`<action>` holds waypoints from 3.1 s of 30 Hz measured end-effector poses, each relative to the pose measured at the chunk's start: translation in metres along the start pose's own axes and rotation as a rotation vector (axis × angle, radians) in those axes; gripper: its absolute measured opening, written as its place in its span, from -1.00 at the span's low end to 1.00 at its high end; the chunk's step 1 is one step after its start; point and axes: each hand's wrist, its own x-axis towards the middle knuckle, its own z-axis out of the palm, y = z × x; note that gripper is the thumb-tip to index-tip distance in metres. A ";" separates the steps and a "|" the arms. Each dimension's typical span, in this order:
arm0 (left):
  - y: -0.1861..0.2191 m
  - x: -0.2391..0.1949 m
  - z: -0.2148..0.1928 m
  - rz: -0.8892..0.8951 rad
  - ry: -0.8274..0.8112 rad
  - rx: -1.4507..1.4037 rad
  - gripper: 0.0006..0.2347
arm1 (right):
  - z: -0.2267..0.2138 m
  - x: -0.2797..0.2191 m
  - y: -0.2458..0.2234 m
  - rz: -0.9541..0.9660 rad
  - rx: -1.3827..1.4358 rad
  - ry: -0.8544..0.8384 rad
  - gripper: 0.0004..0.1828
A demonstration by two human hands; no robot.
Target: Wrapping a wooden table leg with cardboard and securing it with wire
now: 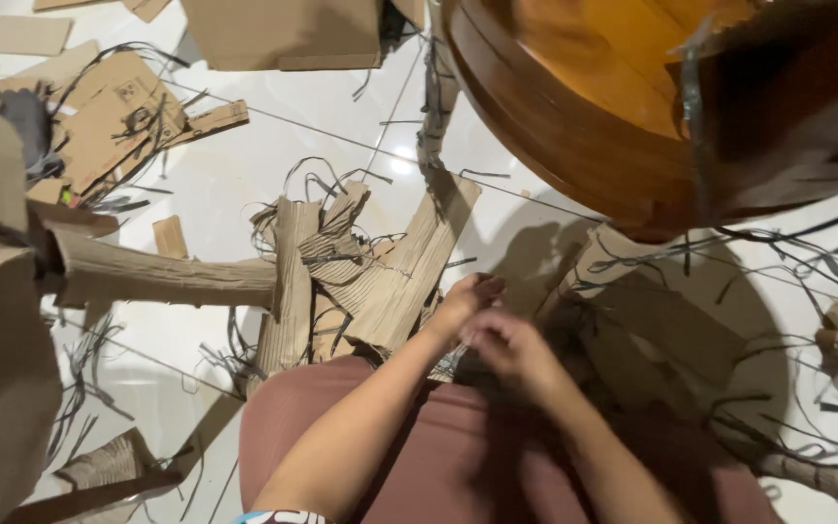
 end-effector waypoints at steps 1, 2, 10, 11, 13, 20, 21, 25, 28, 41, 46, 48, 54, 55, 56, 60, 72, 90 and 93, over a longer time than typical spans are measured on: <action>0.007 -0.006 -0.001 0.001 0.010 -0.003 -0.65 | 0.010 -0.002 -0.013 -0.004 0.003 -0.009 -0.83; 0.012 -0.012 -0.001 0.024 0.020 -0.025 -0.68 | 0.021 -0.008 -0.026 0.009 -0.036 -0.021 -0.88; -0.001 -0.005 -0.004 -0.049 -0.178 0.055 -0.62 | -0.069 -0.014 -0.006 0.460 -0.387 -0.100 -0.75; -0.018 0.007 -0.004 0.004 -0.204 0.147 -0.61 | -0.088 -0.013 -0.009 0.767 -0.441 -0.055 -0.65; -0.010 -0.008 -0.006 0.052 -0.229 0.243 -0.60 | -0.124 -0.009 0.026 1.075 -0.484 -0.007 -0.54; -0.054 0.012 -0.006 0.188 -0.405 0.829 -0.65 | -0.121 0.010 0.102 0.604 -0.043 0.239 -0.10; -0.083 0.031 -0.007 0.215 -0.438 0.894 -0.64 | -0.115 0.025 0.106 0.693 0.655 0.267 -0.05; -0.136 0.068 -0.002 0.219 -0.440 0.965 -0.64 | -0.102 0.012 0.098 0.382 -0.101 0.248 -0.10; -0.168 0.093 0.002 0.254 -0.435 1.085 -0.62 | -0.090 0.022 0.077 0.432 -0.288 0.301 -0.25; -0.042 0.039 -0.003 0.221 -0.389 1.093 -0.64 | -0.053 0.049 0.151 0.566 -0.150 0.263 -0.34; -0.017 0.015 0.001 0.063 -0.371 1.160 -0.59 | -0.087 0.057 0.103 0.797 0.271 -0.011 0.17; -0.008 0.009 -0.009 -0.011 -0.288 1.276 -0.54 | -0.111 0.045 -0.019 0.691 -0.627 -0.072 -0.20; 0.008 -0.015 -0.020 0.056 -0.340 1.149 -0.48 | -0.156 0.000 -0.010 0.537 -0.540 0.115 -0.65; 0.003 -0.011 -0.021 0.056 -0.339 1.152 -0.48 | -0.163 -0.001 0.004 0.536 -0.538 0.117 -0.65; -0.002 -0.006 -0.022 0.070 -0.330 1.144 -0.51 | -0.169 -0.002 0.019 0.573 -0.506 0.199 -0.68; -0.001 -0.008 -0.022 0.051 -0.284 1.132 -0.53 | -0.173 -0.009 0.021 0.700 -0.369 0.344 -0.60; -0.032 0.034 -0.033 0.195 -0.094 1.042 -0.62 | -0.136 0.020 0.005 0.148 -0.490 0.597 -0.83; 0.013 0.005 -0.010 0.414 0.025 0.172 -0.79 | -0.103 0.054 0.138 0.203 -0.918 0.150 -0.76; 0.006 0.009 -0.009 0.325 0.030 -0.055 -0.80 | -0.086 0.063 0.251 -0.303 -1.020 0.335 -0.80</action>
